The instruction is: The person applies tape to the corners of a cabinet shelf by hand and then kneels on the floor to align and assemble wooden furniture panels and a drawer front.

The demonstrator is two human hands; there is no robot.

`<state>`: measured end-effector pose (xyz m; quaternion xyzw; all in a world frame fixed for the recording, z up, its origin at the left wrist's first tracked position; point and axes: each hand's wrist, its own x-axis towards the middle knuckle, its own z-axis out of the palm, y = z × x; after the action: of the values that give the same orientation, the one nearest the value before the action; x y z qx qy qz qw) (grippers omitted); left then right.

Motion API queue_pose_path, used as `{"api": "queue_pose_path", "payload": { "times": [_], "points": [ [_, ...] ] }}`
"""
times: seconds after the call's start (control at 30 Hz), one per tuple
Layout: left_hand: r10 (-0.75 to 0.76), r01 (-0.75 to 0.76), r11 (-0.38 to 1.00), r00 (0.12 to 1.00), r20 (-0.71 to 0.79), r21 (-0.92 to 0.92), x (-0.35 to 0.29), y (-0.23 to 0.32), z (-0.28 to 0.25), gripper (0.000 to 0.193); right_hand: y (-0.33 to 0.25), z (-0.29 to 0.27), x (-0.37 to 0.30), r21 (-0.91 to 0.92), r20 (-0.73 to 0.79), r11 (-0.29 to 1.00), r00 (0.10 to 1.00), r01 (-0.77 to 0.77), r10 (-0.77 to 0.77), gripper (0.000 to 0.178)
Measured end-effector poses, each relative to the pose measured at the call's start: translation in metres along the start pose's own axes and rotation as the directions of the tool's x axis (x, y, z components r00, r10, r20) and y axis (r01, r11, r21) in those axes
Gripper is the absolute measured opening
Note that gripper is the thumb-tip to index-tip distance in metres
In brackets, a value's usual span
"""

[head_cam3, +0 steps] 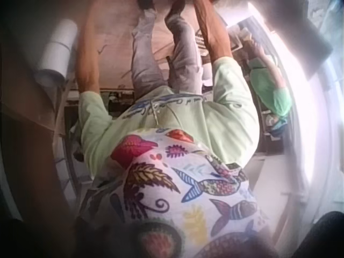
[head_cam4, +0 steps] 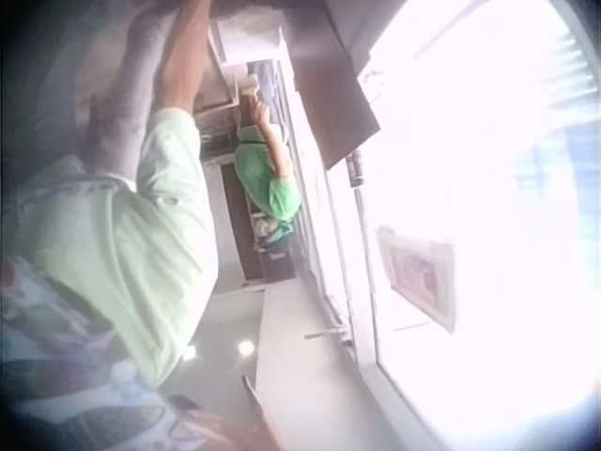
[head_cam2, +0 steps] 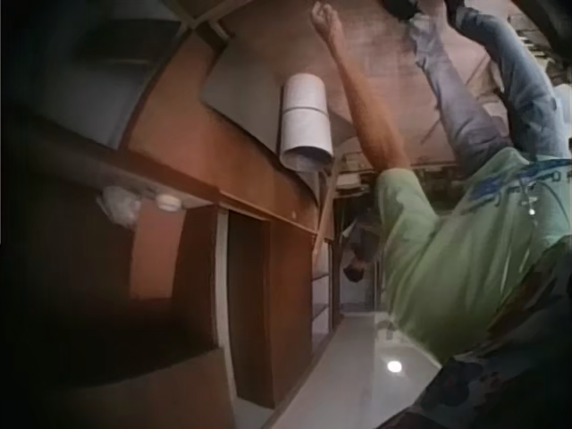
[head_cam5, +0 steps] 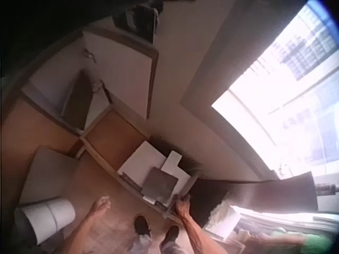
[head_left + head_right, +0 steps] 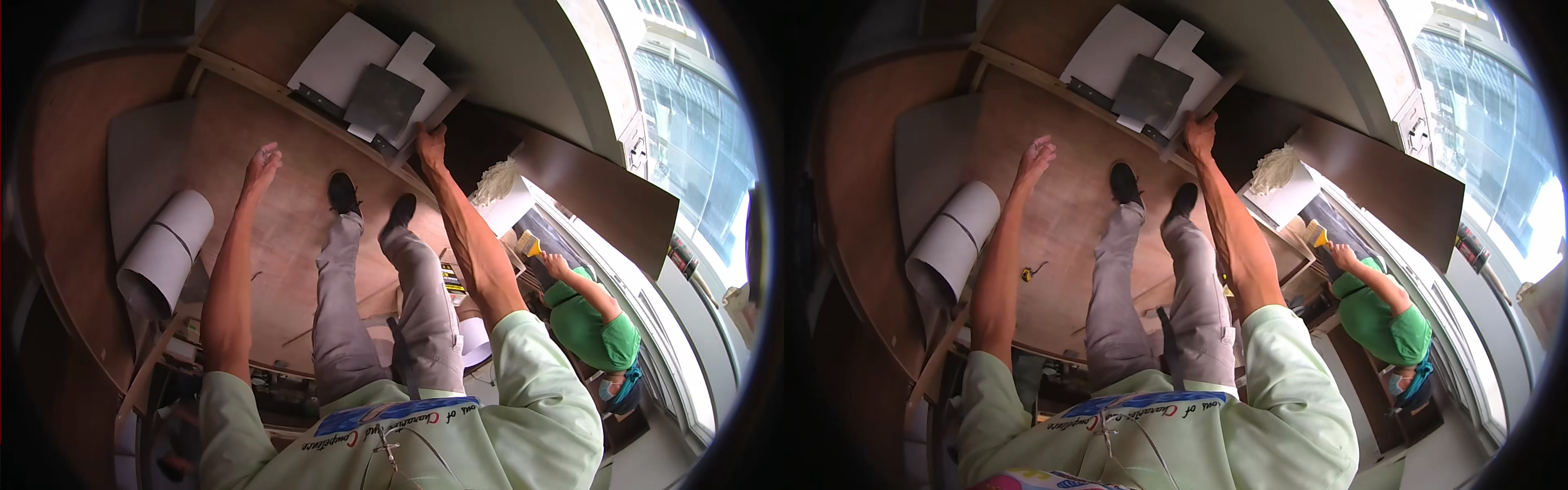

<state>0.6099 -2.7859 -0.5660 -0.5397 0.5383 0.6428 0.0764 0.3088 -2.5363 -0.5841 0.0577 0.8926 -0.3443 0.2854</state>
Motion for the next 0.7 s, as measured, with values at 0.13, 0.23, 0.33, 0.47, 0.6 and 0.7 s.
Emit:
{"api": "queue_pose_path", "payload": {
  "times": [0.13,0.23,0.33,0.47,0.6,0.7],
  "points": [
    [0.075,-0.072,0.991,0.997,-0.017,0.111,0.023,0.028,0.01,0.047,0.0,-0.003,0.003,0.109,0.221,0.987,0.971,-0.122,0.095,0.067],
    [0.298,-0.202,0.892,0.935,-0.19,0.405,0.059,0.056,0.022,0.042,-0.018,-0.003,-0.004,0.154,0.294,0.934,0.917,-0.323,0.269,0.064],
    [0.507,-0.336,0.813,0.811,-0.293,0.475,0.089,0.099,0.037,0.038,-0.03,-0.005,0.001,0.165,0.376,0.866,0.842,-0.472,0.387,0.057],
    [0.471,-0.3,0.783,0.859,-0.203,0.545,0.161,0.082,0.008,0.051,-0.034,0.008,0.006,0.061,0.451,0.837,0.763,-0.544,0.463,0.052],
    [0.266,-0.255,0.842,0.963,0.045,0.475,0.167,0.152,0.038,0.054,-0.027,-0.004,0.006,0.104,0.397,0.823,0.782,-0.559,0.481,0.044],
    [0.313,-0.289,0.856,0.95,0.016,0.428,0.188,0.144,0.047,0.068,-0.019,-0.001,0.018,0.151,0.417,0.828,0.794,-0.54,0.442,0.044]
  ]
}}
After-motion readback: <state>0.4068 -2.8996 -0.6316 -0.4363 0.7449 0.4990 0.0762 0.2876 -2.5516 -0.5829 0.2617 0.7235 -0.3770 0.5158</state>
